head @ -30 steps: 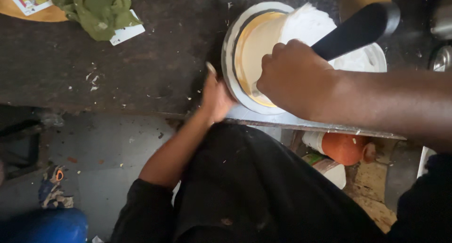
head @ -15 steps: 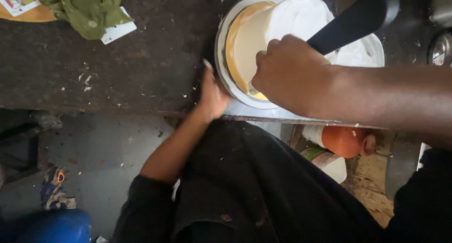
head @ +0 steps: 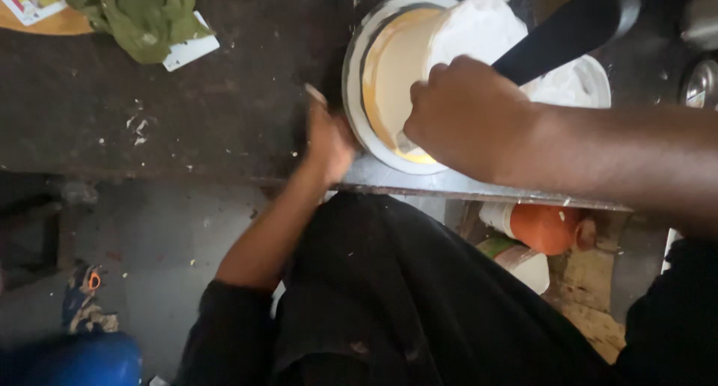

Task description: The person frosts a cake by applying white cream with a spatula and smoothing the sides and top using a scraper while the cake sits on a rotating stand.

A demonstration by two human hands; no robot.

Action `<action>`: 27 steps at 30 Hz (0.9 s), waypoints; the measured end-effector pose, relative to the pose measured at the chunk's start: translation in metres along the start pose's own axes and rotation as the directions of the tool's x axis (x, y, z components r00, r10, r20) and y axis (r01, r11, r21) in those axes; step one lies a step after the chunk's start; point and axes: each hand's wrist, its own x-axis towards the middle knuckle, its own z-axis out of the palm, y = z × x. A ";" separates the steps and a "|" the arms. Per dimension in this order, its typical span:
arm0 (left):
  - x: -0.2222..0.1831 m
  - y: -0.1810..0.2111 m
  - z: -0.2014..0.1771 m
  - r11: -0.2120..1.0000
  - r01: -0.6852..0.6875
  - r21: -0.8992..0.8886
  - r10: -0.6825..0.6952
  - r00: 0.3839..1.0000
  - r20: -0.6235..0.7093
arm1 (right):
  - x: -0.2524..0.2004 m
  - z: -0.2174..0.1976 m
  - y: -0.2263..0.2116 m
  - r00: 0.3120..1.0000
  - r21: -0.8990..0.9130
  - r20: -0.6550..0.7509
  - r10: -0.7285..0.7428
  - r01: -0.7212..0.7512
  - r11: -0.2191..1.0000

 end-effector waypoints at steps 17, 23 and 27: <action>0.011 0.000 -0.008 0.917 0.054 0.396 0.091 0.937 -0.338 | -0.101 0.090 0.016 0.999 0.270 0.030 0.036 -0.043 0.962; 0.014 0.034 -0.002 0.794 0.031 0.607 0.205 0.927 -0.315 | -0.184 0.301 -0.022 0.410 0.975 -0.199 0.890 -0.010 0.222; 0.026 0.055 0.010 0.715 0.076 0.695 0.237 0.909 -0.343 | -0.099 0.429 -0.100 0.066 0.887 0.215 0.974 0.404 -0.223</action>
